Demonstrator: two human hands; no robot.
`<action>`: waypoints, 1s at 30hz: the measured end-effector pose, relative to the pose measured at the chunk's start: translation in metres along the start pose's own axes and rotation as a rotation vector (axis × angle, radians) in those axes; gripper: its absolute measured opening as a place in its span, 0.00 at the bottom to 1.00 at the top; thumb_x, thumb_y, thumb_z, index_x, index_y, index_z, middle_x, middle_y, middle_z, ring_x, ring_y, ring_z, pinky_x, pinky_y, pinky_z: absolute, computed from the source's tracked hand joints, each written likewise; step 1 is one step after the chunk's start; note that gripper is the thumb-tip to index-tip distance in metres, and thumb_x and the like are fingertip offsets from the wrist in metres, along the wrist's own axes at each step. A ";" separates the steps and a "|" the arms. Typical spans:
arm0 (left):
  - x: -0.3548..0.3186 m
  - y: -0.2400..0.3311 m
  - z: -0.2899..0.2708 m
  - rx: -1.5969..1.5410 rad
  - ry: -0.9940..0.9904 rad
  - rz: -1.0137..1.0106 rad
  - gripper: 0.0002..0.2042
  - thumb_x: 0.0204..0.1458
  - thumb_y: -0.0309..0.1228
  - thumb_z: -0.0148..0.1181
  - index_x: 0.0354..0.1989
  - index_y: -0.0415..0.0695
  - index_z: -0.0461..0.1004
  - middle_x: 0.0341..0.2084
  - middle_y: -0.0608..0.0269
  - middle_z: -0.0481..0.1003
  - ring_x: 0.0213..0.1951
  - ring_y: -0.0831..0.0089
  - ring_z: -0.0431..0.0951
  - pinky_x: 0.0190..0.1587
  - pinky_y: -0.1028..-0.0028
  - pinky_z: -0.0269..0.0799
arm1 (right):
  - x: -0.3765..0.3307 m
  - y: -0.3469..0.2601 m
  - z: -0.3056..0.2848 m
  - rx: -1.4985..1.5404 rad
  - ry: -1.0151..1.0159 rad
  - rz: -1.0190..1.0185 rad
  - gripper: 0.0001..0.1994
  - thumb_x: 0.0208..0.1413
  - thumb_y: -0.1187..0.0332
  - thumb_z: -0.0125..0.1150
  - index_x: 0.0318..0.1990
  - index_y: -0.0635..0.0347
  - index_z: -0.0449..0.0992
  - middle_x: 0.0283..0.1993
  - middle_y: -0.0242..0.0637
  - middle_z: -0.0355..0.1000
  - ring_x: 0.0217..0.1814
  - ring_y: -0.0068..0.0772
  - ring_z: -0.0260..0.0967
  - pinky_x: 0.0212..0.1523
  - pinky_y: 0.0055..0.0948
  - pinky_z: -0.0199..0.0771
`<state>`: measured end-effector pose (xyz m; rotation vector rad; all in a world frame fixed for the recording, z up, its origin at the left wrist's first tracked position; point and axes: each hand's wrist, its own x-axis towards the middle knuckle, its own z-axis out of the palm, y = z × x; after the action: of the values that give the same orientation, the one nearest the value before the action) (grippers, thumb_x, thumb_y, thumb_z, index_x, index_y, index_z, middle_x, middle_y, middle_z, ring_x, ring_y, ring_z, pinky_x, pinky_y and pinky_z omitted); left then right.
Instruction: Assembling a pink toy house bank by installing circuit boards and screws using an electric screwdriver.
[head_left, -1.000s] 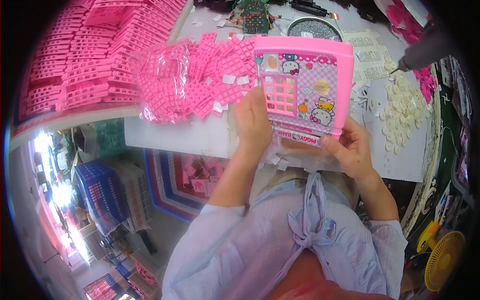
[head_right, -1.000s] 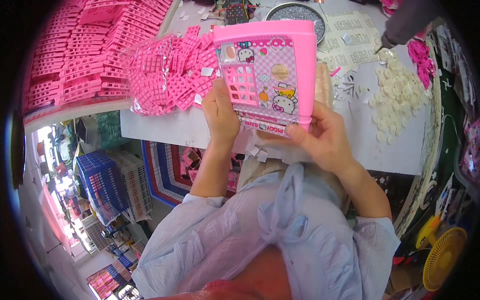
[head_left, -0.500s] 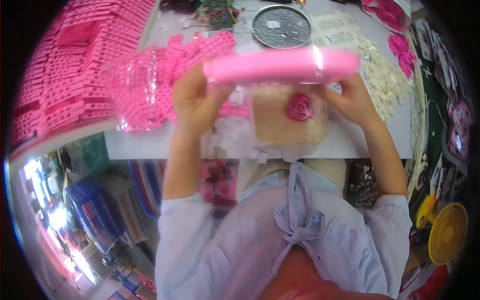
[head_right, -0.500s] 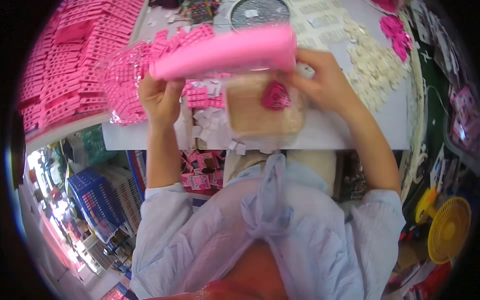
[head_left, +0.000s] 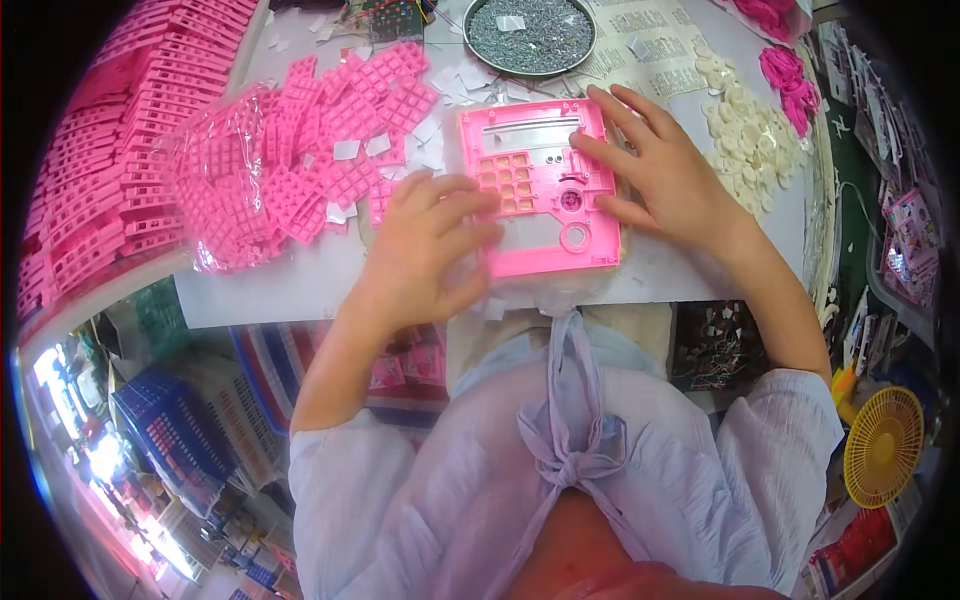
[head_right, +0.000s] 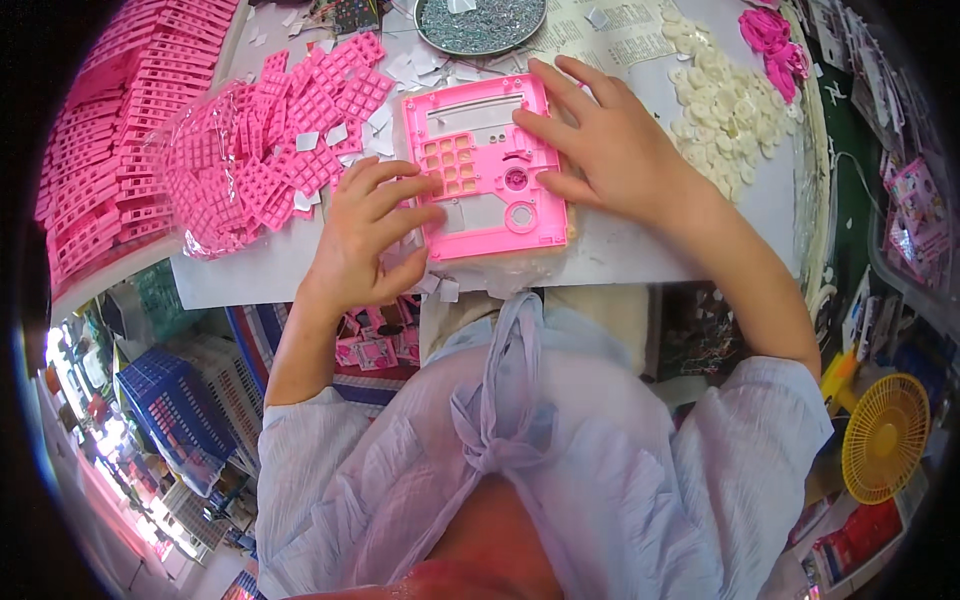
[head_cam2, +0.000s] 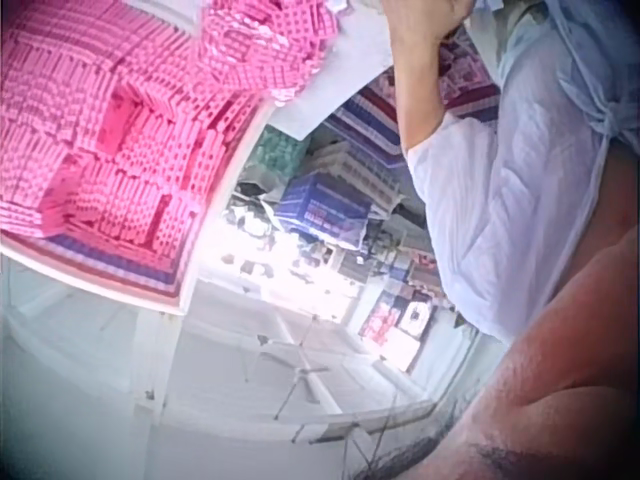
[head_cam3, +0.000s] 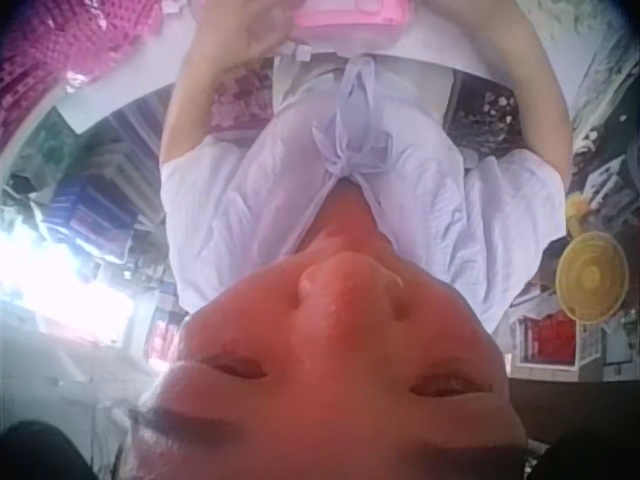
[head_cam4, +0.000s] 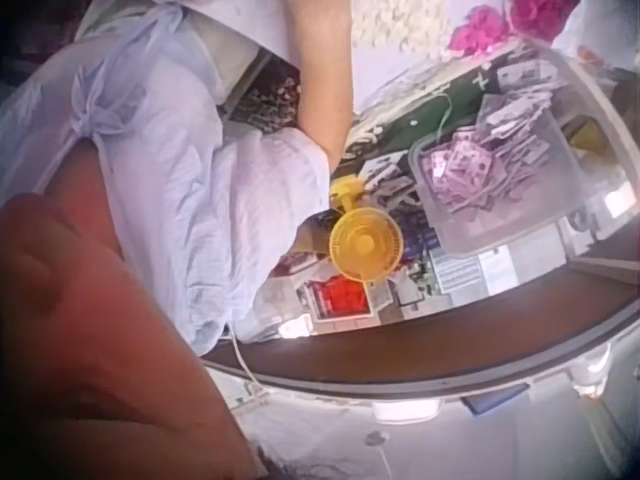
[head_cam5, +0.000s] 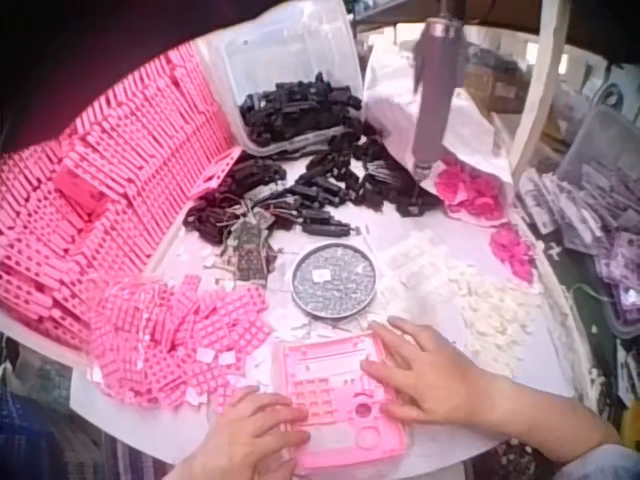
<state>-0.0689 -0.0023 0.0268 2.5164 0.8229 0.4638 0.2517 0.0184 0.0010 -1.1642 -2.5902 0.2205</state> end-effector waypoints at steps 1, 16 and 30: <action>0.008 0.004 0.006 -0.023 0.064 -0.005 0.23 0.40 0.31 0.66 0.49 0.46 0.78 0.57 0.56 0.74 0.59 0.52 0.71 0.61 0.52 0.66 | -0.003 -0.003 0.001 -0.017 0.004 0.022 0.27 0.51 0.57 0.65 0.60 0.53 0.75 0.74 0.50 0.56 0.73 0.61 0.54 0.68 0.53 0.62; 0.028 0.025 0.041 0.005 0.006 -0.018 0.25 0.45 0.36 0.70 0.53 0.42 0.77 0.59 0.58 0.74 0.58 0.54 0.72 0.61 0.54 0.65 | -0.037 0.093 -0.034 -0.166 0.111 0.518 0.10 0.55 0.67 0.61 0.43 0.55 0.82 0.41 0.39 0.80 0.48 0.42 0.73 0.44 0.38 0.76; 0.060 0.051 0.037 -1.227 0.058 -0.606 0.09 0.64 0.30 0.56 0.46 0.38 0.77 0.37 0.64 0.79 0.33 0.81 0.77 0.33 0.80 0.70 | -0.005 -0.023 -0.005 1.171 0.473 0.156 0.17 0.47 0.79 0.67 0.48 0.65 0.78 0.46 0.38 0.77 0.51 0.36 0.71 0.55 0.35 0.71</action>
<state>0.0175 -0.0131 0.0320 1.0810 0.8741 0.5736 0.2398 -0.0005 0.0109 -0.7813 -1.4788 1.1330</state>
